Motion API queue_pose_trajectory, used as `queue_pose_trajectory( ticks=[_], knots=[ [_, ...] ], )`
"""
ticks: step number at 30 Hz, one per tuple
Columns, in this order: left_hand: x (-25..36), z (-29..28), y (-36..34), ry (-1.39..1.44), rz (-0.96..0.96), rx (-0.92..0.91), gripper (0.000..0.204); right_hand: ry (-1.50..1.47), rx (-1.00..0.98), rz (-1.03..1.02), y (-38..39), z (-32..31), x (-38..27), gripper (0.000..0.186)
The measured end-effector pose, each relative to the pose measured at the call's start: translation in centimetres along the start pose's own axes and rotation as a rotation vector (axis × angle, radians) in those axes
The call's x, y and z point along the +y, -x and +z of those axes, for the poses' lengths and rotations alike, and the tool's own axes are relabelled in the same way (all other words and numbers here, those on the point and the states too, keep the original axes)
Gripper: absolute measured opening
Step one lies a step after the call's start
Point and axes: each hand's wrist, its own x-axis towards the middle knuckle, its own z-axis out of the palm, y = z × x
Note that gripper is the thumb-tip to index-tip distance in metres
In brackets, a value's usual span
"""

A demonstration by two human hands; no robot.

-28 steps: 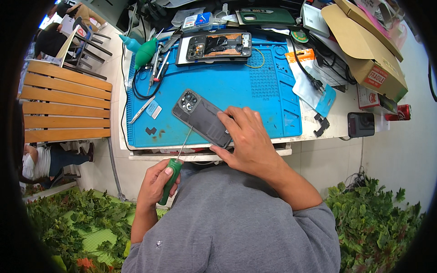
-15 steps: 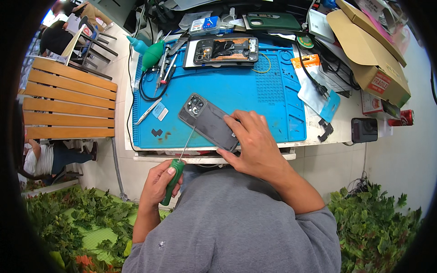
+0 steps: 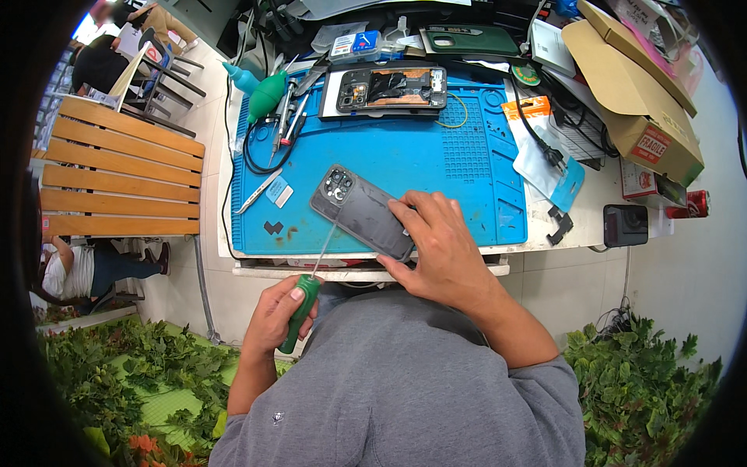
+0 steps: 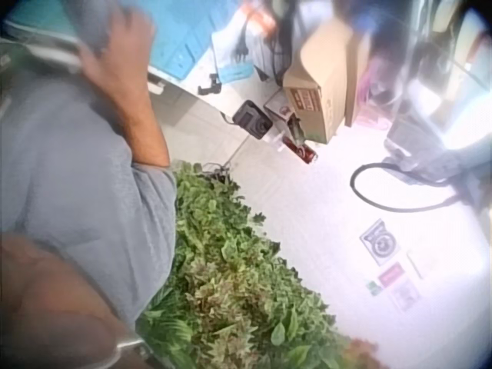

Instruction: The person uses a green-handled screwdriver to repeatedly loosen and tighten screws on the back of a smartphone. The phone is rotated and repositioned multiple times on a blue workbench mat while the person continues the screwing action.

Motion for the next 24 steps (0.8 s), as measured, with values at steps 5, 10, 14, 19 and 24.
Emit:
queue_pose_trajectory(
  ticks=[5, 10, 14, 19, 24],
  knots=[
    [-0.3, 0.4, 0.1, -0.007, -0.003, 0.017, 0.04, -0.015, -0.016, 0.021, 0.0, 0.0, 0.2, 0.079],
    [-0.4, -0.5, 0.0, 0.025, 0.034, 0.044, 0.04, -0.027, -0.026, 0.022, -0.1, -0.3, 0.4, 0.079],
    [-0.4, -0.8, 0.2, 0.022, 0.059, 0.065, 0.042, -0.027, -0.052, 0.019, -0.4, -0.8, 0.1, 0.077],
    [0.4, -1.1, 0.7, -0.014, 0.062, 0.052, 0.043, 0.002, -0.058, 0.013, -0.3, -1.1, 0.2, 0.079],
    [3.3, -1.3, 0.8, -0.503, 0.051, -0.213, 0.045, -0.018, -0.062, -0.181, -0.5, -2.9, -1.3, 0.067]
  ],
)
